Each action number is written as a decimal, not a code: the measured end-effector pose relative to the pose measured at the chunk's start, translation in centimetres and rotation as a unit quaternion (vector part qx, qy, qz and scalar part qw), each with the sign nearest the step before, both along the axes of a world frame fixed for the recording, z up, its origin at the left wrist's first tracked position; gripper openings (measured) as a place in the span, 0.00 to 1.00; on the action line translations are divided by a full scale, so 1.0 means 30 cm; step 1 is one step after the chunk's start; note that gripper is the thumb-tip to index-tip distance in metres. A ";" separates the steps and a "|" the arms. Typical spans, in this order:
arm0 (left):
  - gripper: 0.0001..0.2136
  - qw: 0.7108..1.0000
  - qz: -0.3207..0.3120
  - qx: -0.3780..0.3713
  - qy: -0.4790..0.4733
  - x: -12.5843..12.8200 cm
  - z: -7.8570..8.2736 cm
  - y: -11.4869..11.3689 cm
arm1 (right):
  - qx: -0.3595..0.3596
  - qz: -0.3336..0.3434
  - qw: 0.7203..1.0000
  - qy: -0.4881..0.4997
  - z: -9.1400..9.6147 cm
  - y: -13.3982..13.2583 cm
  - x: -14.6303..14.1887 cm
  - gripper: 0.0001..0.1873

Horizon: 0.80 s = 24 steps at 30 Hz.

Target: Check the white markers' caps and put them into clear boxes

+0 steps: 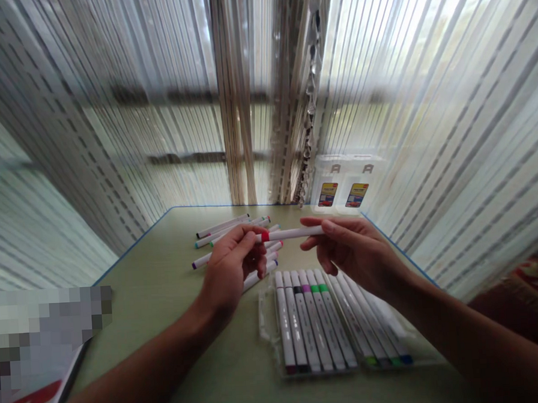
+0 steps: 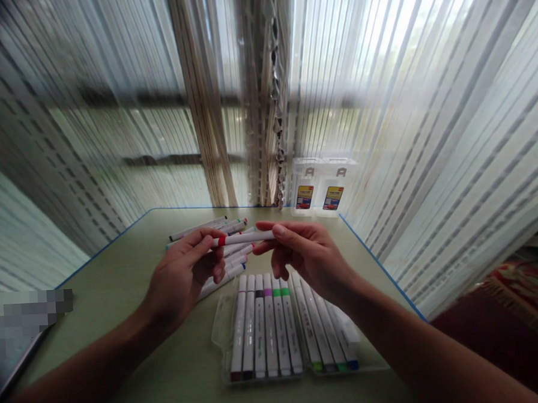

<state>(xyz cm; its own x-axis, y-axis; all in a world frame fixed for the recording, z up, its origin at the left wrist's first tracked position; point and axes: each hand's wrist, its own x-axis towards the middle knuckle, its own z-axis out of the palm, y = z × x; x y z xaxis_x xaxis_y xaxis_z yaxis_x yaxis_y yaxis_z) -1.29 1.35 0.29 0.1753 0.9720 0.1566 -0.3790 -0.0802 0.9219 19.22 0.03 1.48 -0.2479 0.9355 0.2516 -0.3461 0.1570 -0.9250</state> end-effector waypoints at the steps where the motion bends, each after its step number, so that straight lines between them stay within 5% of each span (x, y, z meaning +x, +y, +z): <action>1: 0.06 1.000 0.000 0.001 -0.003 0.000 0.001 -0.001 | -0.006 -0.006 1.000 0.002 0.002 0.001 0.001 0.14; 16: 0.13 0.995 -0.026 0.089 0.044 -0.006 0.001 -0.024 | -0.065 -0.095 0.993 0.031 -0.001 0.041 0.024 0.12; 24: 0.14 0.974 0.025 0.170 0.145 -0.002 0.012 -0.044 | -0.105 -0.111 0.987 0.055 0.004 0.041 0.015 0.10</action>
<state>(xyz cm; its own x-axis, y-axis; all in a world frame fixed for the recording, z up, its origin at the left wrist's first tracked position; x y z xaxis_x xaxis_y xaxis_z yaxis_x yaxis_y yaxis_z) -1.34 0.04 0.64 0.2129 0.8808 0.4230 -0.0949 -0.4122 0.9061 19.68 1.27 1.61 -0.0121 0.9981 0.0602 -0.4247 0.0493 -0.9040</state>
